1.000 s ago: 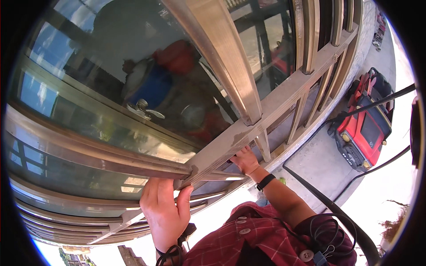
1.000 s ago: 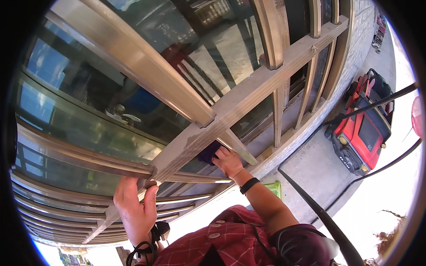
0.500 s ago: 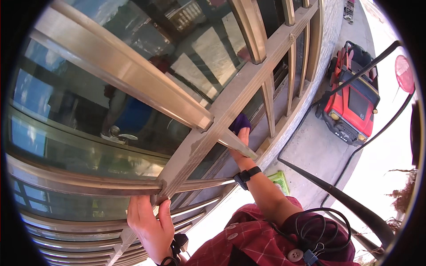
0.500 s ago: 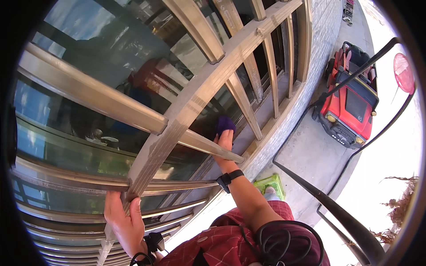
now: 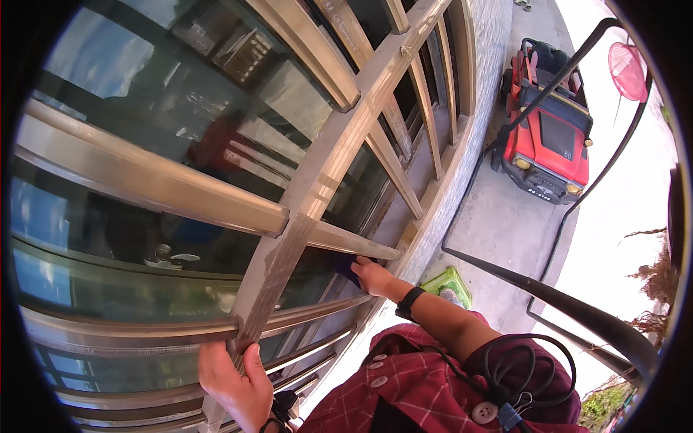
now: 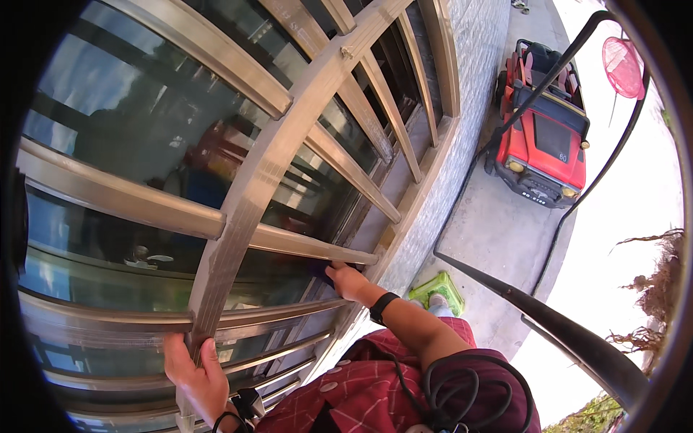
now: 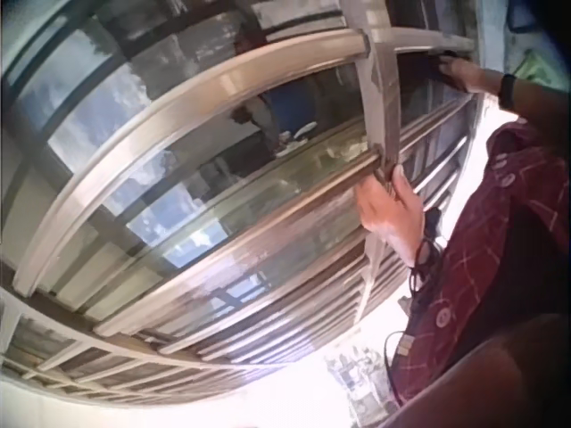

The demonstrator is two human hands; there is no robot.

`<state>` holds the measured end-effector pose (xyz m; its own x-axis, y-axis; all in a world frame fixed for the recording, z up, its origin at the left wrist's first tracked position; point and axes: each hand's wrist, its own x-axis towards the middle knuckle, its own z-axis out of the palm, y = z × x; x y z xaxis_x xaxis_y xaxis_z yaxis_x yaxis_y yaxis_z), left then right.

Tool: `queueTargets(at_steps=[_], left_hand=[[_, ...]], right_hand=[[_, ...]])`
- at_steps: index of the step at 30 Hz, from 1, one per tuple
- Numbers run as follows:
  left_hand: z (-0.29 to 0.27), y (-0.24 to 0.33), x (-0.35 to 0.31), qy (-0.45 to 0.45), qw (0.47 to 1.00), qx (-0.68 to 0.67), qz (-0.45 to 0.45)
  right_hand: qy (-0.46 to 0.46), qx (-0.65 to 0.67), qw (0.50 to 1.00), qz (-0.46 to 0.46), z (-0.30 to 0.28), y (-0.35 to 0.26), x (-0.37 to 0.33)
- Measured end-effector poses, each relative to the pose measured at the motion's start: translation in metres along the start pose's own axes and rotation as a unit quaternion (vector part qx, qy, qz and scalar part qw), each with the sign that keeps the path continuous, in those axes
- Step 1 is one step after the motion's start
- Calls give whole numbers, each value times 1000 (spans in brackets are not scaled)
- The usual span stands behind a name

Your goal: The person wipes the glass panes and the metal frame of a window using a purple cloth.

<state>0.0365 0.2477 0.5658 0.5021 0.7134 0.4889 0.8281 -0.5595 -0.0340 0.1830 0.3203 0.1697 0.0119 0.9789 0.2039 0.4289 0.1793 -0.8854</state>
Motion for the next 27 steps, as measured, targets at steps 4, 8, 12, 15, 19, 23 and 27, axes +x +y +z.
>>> queueTargets(at_steps=[4,8,12,15,19,23,27], left_hand=[[-5,0,-3,-6,1000,15,3],[-10,3,-4,-21,1000,14,-3],[-9,0,-9,5,998,57,8],[-5,-1,-3,8,999,50,11],[-6,-5,-3,0,1000,25,8],[-14,7,6,1,999,45,22],[-15,9,6,-1,999,34,30]], right_hand=[[-64,-34,997,-23,-46,-35,-9],[-201,-12,979,-30,-131,-67,-41],[-103,66,992,26,-216,-96,-74],[77,11,988,131,-255,-104,-80],[210,114,966,96,-264,-67,-37],[194,65,976,68,-257,-21,21],[252,32,967,19,-244,1,61]])
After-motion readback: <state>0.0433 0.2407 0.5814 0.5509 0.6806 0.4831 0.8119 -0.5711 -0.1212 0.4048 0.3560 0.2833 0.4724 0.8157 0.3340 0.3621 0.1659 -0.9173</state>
